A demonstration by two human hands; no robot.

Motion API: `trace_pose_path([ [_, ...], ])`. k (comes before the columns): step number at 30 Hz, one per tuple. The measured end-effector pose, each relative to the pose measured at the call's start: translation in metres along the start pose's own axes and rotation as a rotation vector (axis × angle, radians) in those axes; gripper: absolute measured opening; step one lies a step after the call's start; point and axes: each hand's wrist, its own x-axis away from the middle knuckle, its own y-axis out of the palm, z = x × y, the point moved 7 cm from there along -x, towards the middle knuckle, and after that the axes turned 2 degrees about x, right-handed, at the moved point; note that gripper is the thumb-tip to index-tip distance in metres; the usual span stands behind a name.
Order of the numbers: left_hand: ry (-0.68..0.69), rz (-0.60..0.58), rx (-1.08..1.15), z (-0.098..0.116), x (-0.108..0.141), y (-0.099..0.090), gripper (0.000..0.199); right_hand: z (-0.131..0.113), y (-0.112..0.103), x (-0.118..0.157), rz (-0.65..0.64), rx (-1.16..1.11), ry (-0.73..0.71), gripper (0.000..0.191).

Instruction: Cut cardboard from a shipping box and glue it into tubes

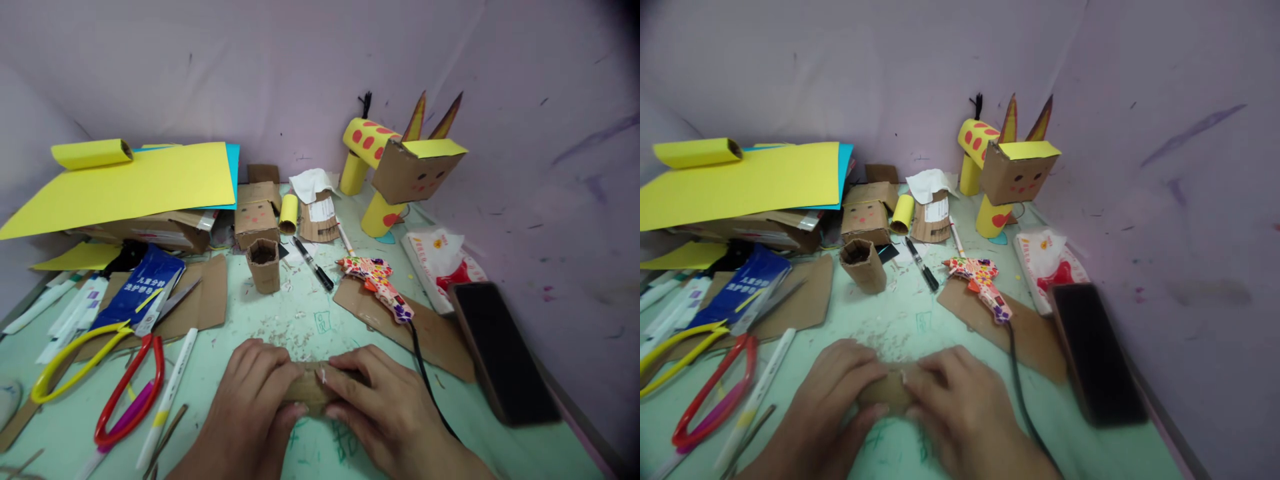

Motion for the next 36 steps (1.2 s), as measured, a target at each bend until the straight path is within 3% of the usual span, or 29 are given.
trace_pose_path([
  [4,0.039,0.036,-0.038,0.002,0.002,-0.001,0.015,-0.002,-0.003,-0.001,0.024,0.032,-0.02,0.024],
  [23,0.021,0.014,0.062,0.004,0.003,0.003,0.025,-0.002,-0.014,0.001,0.106,0.003,-0.001,0.022],
  [26,0.012,0.005,0.079,0.003,0.001,0.002,0.028,0.02,-0.039,0.004,0.146,0.097,0.13,0.023],
  [29,-0.018,-0.001,0.099,0.001,-0.001,0.001,0.028,0.059,-0.072,0.004,0.193,0.344,0.419,0.027],
  [31,-0.024,0.002,0.107,0.001,-0.002,0.0,0.028,0.087,-0.076,0.0,0.002,0.496,0.644,0.035],
  [33,-0.027,0.012,0.106,0.001,-0.004,-0.002,0.028,0.106,-0.072,-0.004,-0.17,0.509,0.808,0.038],
  [36,-0.022,0.016,0.097,0.002,-0.005,-0.002,0.025,0.117,-0.064,-0.013,-0.135,0.343,0.92,0.032],
])
